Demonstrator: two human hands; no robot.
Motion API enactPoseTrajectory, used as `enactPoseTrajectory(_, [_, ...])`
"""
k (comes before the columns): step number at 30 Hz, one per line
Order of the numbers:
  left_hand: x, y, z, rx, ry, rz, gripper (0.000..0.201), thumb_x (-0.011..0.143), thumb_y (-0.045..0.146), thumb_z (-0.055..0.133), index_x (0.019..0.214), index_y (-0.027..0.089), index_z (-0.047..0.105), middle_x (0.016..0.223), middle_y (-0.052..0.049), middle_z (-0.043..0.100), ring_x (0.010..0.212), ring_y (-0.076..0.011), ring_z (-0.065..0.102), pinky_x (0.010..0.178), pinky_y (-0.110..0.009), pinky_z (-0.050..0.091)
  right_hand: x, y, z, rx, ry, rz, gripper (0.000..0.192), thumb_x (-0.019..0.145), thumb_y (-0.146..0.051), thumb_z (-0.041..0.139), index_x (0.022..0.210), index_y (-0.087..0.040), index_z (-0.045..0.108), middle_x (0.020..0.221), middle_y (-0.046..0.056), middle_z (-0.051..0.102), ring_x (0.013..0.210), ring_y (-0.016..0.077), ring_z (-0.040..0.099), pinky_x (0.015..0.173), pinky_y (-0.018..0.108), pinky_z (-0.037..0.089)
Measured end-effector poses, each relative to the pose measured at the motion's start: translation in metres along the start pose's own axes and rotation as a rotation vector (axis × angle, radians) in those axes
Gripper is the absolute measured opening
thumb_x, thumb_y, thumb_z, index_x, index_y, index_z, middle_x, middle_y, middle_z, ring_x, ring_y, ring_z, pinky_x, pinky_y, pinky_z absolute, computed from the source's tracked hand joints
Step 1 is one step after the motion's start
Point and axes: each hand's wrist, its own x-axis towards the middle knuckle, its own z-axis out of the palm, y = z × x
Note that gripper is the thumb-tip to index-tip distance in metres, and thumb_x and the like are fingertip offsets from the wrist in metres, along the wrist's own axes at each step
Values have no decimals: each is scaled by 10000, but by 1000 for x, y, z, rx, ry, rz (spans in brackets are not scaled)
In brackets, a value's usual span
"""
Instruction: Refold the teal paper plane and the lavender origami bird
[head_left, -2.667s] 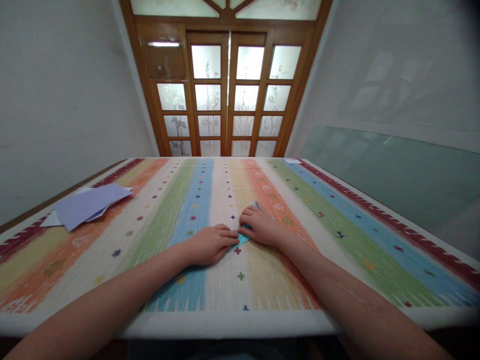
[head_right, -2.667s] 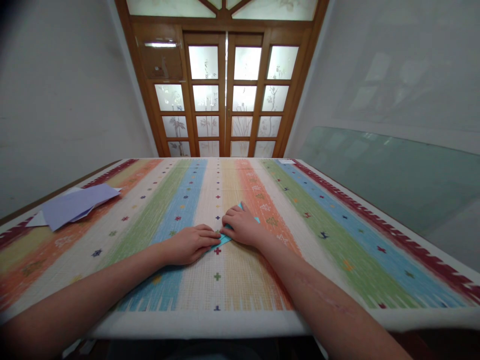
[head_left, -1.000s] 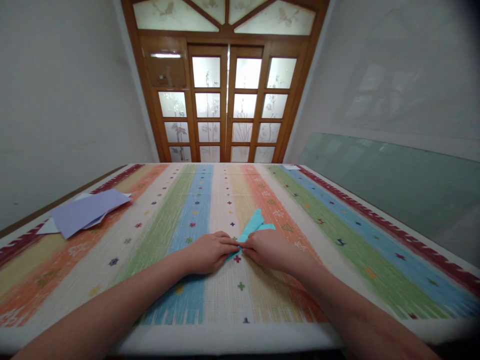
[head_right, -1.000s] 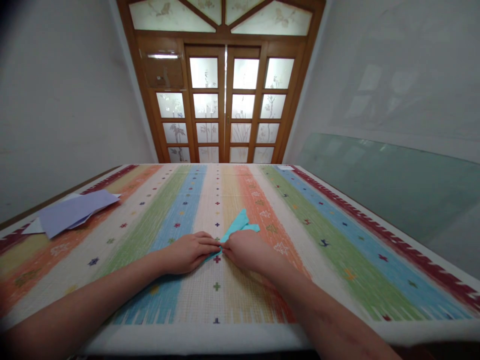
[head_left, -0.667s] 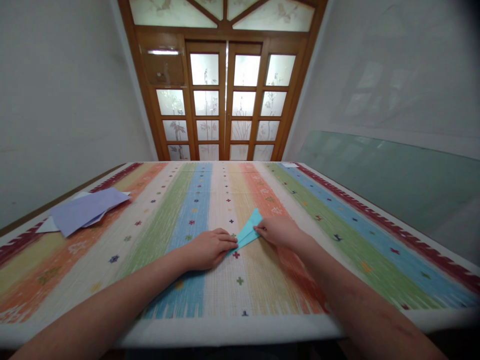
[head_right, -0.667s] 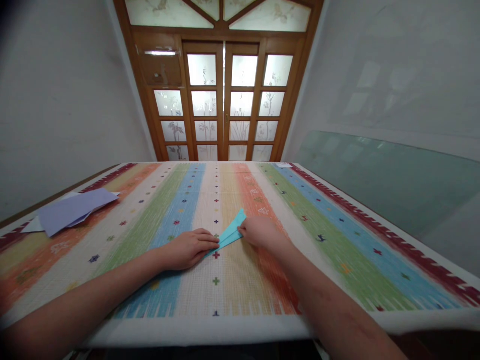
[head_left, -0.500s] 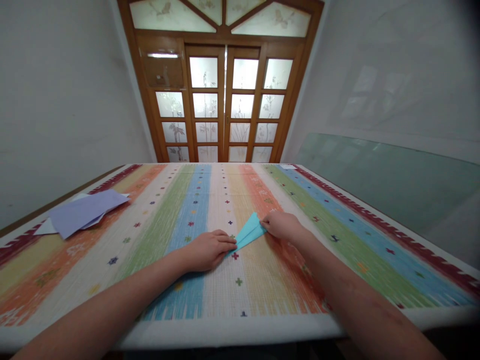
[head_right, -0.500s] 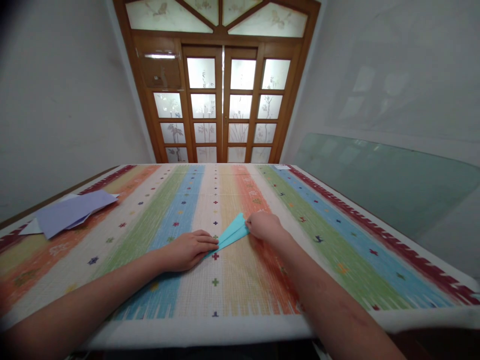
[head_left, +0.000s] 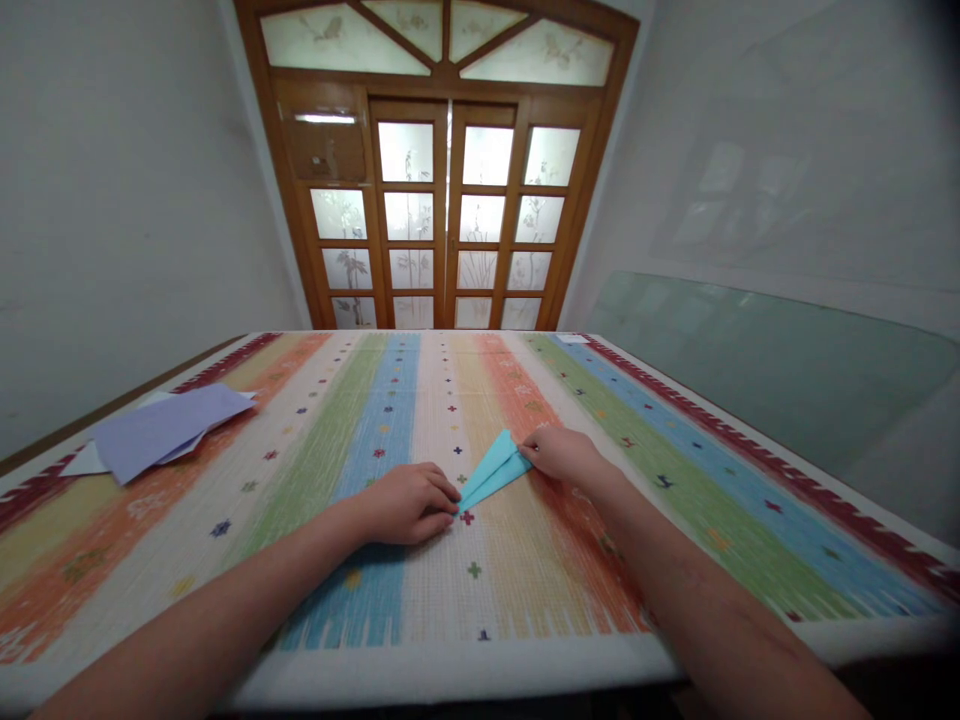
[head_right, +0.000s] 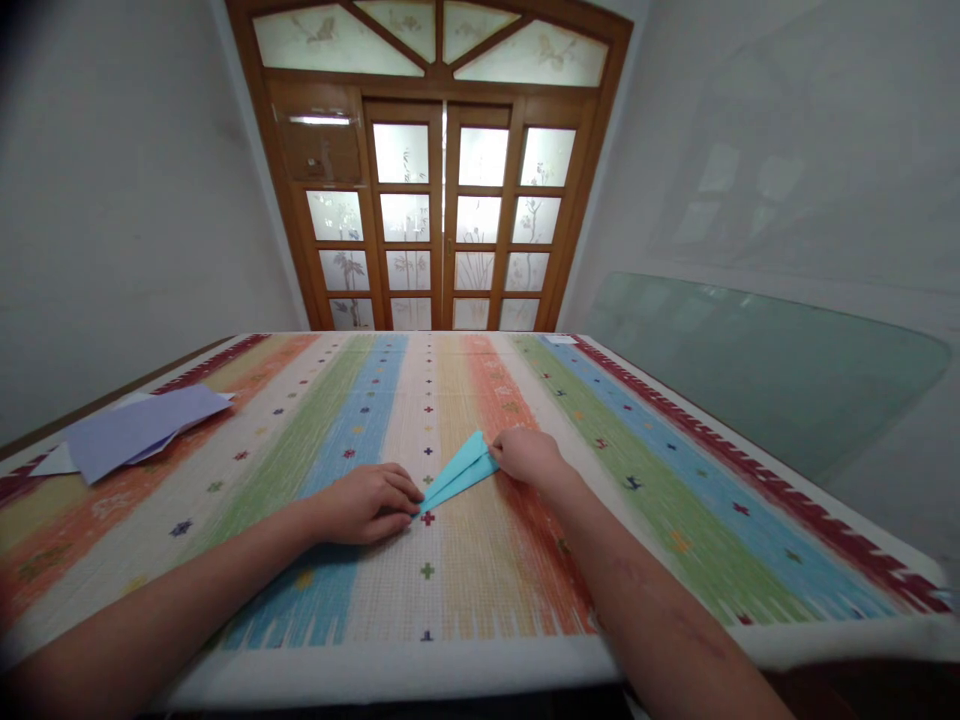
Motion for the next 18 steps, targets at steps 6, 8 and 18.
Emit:
enactPoseTrajectory(6, [-4, -1, -10, -27, -23, -2, 168, 873, 269, 604, 932, 236, 758, 957, -49, 727, 911, -196, 638, 841, -333, 470, 0, 0, 0, 9, 20, 3, 375, 909, -458, 465, 837, -237, 759, 872, 108, 736, 778, 242, 669, 617, 287, 398])
enactPoseTrajectory(8, [-5, -1, -12, -29, -33, -12, 165, 872, 282, 611, 909, 237, 766, 935, -51, 722, 898, -193, 633, 824, -323, 469, -1, -2, -1, 20, 31, 0, 411, 905, -525, 461, 856, -252, 764, 864, 102, 736, 791, 251, 670, 623, 295, 404])
enactPoseTrajectory(18, [-9, -7, -16, -160, -59, -73, 182, 872, 288, 608, 815, 212, 764, 958, -65, 718, 878, -177, 644, 821, -299, 470, -4, -10, 0, 42, 61, 21, 516, 842, -671, 482, 859, -253, 783, 806, 129, 727, 783, 296, 675, 645, 350, 437])
